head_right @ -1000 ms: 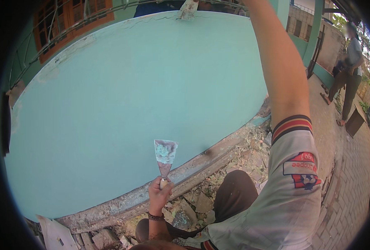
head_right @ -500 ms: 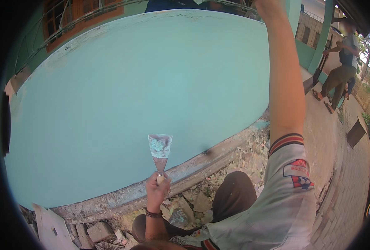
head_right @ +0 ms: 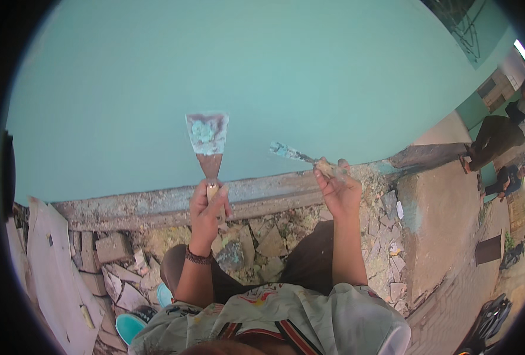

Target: The person applies a light blue plaster-like substance to a wall using a putty knife and a smaller scraper. They repeatedly scoop material from a bucket, transfer it between tools, and smooth it onto the wall surface.

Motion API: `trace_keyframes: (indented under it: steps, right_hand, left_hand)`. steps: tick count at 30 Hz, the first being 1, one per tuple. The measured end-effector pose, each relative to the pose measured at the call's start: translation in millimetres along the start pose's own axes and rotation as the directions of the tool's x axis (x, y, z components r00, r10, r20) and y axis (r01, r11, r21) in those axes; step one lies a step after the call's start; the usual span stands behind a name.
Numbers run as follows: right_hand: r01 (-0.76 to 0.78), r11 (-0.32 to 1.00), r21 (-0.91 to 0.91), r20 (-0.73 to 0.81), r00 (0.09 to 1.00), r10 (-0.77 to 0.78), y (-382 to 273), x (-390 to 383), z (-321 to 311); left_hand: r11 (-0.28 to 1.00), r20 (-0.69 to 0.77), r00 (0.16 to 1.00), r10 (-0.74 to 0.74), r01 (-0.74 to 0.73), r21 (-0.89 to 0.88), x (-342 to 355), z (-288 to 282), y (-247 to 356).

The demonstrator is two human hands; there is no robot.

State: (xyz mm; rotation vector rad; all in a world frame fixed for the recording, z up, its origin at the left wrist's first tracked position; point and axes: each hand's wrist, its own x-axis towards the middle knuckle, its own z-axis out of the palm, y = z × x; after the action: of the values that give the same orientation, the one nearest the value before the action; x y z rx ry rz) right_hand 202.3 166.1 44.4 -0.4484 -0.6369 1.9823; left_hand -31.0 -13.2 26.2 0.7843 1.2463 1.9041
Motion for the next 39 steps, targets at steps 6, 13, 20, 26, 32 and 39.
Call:
trace_keyframes:
  steps: [6, 13, 20, 26, 32, 39]
  right_hand:
    - [0.140, 0.990, -0.035, 0.266, 0.956, -0.126, -3, 7, 48]
    - [0.492, 0.773, -0.400, 0.423, 0.847, -0.321, 41, 4, 94]
    - [0.436, 0.821, -0.369, 0.340, 0.885, -0.318, 57, 9, 94]
    - [0.280, 0.957, -0.080, 0.254, 0.934, -0.252, 63, 17, 86]
    - [-0.615, 0.770, 0.169, 0.379, 0.762, 0.526, 127, 41, 30]
    - [-0.745, 0.661, -0.091, -0.041, 0.666, 0.745, 235, 32, 82]
  left_hand:
    - [0.996, -0.047, 0.997, -0.056, 0.059, 0.061, 5, -9, 13]
    - [0.978, -0.023, 0.988, -0.151, 0.152, 0.141, 15, -25, 35]
    - [0.934, -0.019, 0.990, -0.139, 0.138, 0.329, 21, -28, 45]
    - [0.948, -0.129, 0.991, -0.040, 0.078, 0.307, 15, -48, 57]
    - [0.978, -0.481, 0.860, 0.171, -0.088, 0.191, -30, -100, 74]
    - [0.994, -0.914, 0.405, -0.006, 0.101, 0.038, -181, -182, 62]
